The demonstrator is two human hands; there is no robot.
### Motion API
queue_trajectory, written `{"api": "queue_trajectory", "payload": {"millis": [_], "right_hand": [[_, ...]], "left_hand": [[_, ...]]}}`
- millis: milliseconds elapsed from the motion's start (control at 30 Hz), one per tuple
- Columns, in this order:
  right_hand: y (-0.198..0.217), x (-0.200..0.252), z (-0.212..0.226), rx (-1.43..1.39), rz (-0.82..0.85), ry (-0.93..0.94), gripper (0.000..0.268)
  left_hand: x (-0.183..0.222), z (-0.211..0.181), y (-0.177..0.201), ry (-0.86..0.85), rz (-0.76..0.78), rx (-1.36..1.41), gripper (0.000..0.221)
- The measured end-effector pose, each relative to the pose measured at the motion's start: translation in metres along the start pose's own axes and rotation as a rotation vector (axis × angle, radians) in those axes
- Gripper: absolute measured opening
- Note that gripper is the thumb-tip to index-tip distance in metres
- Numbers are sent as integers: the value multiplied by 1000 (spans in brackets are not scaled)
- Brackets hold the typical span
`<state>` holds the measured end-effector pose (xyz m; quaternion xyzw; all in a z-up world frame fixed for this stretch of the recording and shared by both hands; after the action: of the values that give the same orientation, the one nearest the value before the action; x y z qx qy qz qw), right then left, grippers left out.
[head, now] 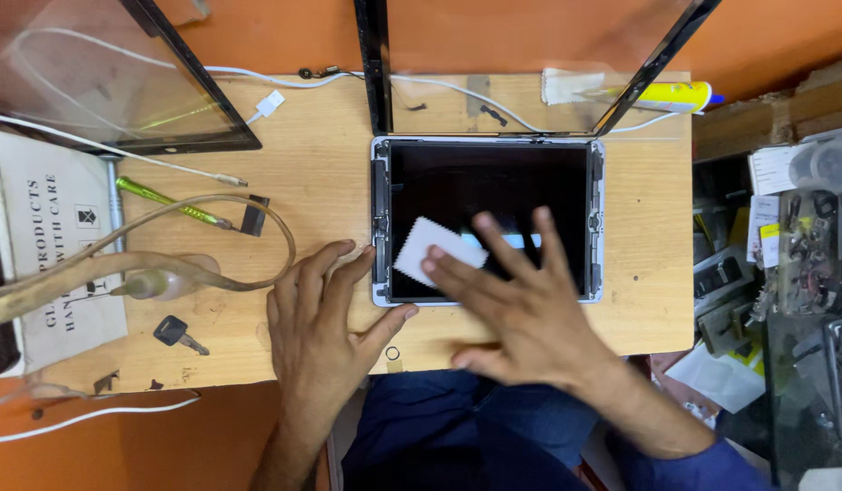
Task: The person cleans the tablet screen with a cloth, applies adhesive around the edges of the tablet frame, and then places the screen back onto the frame. They press the screen into place and wipe the surface again.
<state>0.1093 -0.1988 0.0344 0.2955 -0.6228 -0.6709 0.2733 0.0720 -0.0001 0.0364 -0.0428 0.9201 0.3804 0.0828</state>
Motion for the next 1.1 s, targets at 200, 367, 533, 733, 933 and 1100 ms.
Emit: {"api": "queue_trajectory", "payload": {"millis": [200,367,533,733,933,1100], "right_hand": [[2,-2,-47,113,19,-373,84],[-16,-29,18,6,-119,-269,85],[-8,-54,18,57,-143,-370,69],[6,-47,38,40,-190,-404,72],[-6,-65,28,125,-219,-412,65],[-8,-45,7,84,-172,-457,61]], "left_hand": [[4,4,-2,35,17,24,72],[3,2,2,11,14,8,70],[7,3,0,20,14,42,69],[4,3,2,9,-3,28,67],[9,3,0,15,12,18,65],[7,0,2,1,-9,25,68]]}}
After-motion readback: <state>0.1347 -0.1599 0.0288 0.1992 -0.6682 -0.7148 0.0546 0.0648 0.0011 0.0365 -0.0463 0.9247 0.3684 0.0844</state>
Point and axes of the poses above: each hand's wrist, its own x-axis away from the middle knuckle, its own y-axis out of the back of the hand, z = x × y, the point moved 5 cm from there along -x, towards the middle knuckle, and after that the axes turned 15 degrees about x, right-handed, at the moved point
